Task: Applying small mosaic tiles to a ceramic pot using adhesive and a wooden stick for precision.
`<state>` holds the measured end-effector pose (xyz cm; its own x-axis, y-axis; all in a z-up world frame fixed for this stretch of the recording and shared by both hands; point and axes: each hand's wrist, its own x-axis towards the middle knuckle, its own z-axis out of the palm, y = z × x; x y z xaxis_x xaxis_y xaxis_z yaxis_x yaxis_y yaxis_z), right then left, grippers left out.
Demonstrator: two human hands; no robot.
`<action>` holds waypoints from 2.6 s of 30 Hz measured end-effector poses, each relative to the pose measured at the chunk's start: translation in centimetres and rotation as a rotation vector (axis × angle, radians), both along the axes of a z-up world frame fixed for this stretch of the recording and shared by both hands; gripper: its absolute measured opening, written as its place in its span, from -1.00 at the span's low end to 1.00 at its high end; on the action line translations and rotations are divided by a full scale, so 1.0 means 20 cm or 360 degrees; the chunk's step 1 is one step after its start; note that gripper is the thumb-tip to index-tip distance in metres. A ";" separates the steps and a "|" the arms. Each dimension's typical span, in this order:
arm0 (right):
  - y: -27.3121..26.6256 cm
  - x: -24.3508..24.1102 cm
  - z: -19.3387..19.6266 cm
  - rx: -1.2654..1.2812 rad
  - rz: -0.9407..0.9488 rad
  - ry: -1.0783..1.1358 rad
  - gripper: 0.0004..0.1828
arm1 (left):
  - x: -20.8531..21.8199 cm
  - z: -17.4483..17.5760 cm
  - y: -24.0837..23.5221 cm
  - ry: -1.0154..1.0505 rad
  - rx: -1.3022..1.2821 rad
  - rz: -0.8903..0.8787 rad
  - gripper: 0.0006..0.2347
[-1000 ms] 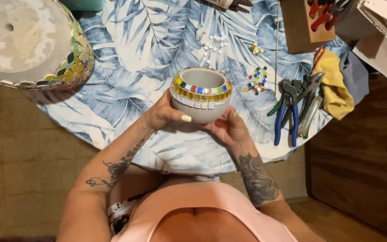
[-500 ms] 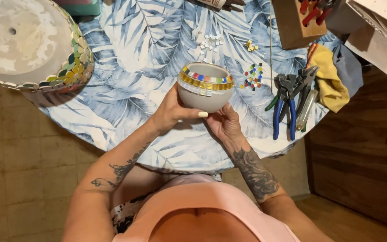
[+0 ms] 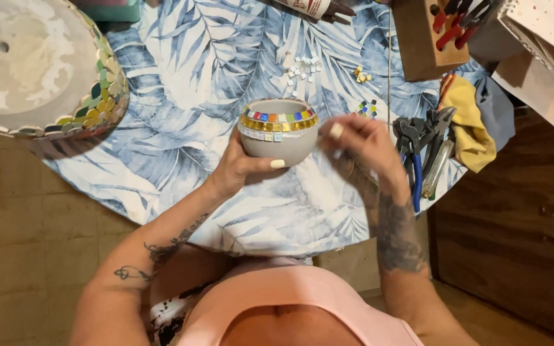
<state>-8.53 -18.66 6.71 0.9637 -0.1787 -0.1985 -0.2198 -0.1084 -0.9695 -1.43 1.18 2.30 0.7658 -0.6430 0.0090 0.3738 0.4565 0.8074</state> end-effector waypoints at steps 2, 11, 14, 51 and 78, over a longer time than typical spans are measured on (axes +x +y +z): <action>-0.16 0.12 -0.14 -0.0561 -0.0055 -0.0234 -0.83 | 0.02 -0.01 0.00 0.0023 -0.0013 -0.0007 -0.38; -0.25 0.46 -0.31 -0.1533 0.0369 -0.0728 -0.85 | 0.07 0.00 0.00 0.0006 0.0054 -0.0054 -0.38; -0.23 0.48 -0.29 -0.1707 0.0519 -0.0764 -0.86 | 0.07 0.03 0.01 -0.0057 0.0129 -0.0111 -0.39; 0.19 0.11 -0.12 -0.0783 0.0028 -0.1410 -0.86 | 0.04 0.06 -0.02 -0.0151 0.0107 0.0017 -0.26; 0.24 0.11 -0.14 -0.0811 -0.0064 -0.1571 -0.86 | 0.04 0.09 0.00 -0.0236 0.0322 0.0037 -0.25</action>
<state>-6.31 -13.94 3.91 0.6498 -0.0555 0.7581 0.6116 -0.5541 -0.5648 -0.56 1.11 4.06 0.7803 -0.6254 -0.0046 0.2357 0.2872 0.9284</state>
